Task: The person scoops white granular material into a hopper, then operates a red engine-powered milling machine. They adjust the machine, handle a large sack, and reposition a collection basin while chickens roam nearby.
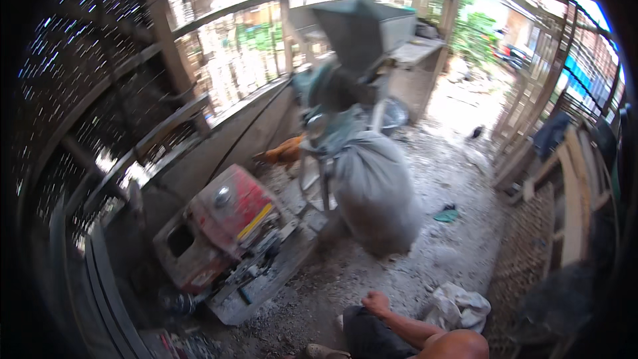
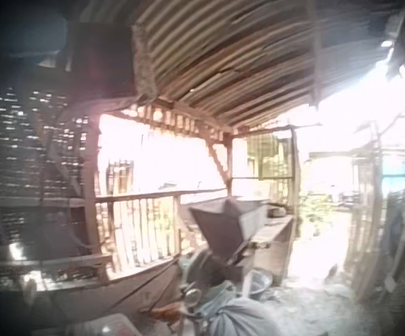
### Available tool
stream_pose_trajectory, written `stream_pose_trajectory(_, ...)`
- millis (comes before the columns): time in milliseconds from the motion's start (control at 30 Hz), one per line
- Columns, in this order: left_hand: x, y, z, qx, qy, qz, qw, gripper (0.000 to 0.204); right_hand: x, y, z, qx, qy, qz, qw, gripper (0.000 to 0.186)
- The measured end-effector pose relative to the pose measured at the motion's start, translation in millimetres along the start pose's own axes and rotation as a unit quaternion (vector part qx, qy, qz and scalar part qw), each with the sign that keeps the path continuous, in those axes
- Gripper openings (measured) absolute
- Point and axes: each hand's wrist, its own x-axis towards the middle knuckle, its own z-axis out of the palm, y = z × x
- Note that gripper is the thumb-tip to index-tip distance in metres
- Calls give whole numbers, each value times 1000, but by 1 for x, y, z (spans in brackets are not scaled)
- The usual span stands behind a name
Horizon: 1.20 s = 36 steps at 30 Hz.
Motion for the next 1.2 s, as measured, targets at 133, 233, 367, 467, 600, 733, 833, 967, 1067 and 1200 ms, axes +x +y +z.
stream_pose_trajectory(133,-92,74,-57,-102,-92,49,989,40,-105,106,-110,-86,-16,186,979,32)
stream_pose_trajectory(233,-120,137,-102,-72,-67,157,983,33,-178,165,-142,-45,54,262,962,39)
stream_pose_trajectory(367,-73,250,-138,33,-65,229,971,32,-212,210,-140,49,-7,333,942,45)
stream_pose_trajectory(467,-38,336,-145,80,-57,268,958,31,-199,230,-130,144,-58,336,929,50)
stream_pose_trajectory(600,-16,431,-144,114,-49,302,945,31,-164,253,-127,288,-116,326,893,56)
stream_pose_trajectory(733,-8,502,-131,133,-52,347,927,30,-134,283,-147,375,-127,329,857,63)
stream_pose_trajectory(833,-5,549,-116,125,-59,377,916,30,-116,311,-178,354,-75,358,861,66)
stream_pose_trajectory(967,18,622,-91,99,-103,374,916,30,-75,344,-245,198,42,369,907,48)
stream_pose_trajectory(1067,49,664,-85,136,-124,376,908,33,-36,368,-322,167,166,384,893,38)
stream_pose_trajectory(1200,90,726,-87,154,-111,347,918,36,5,410,-461,568,382,355,636,33)
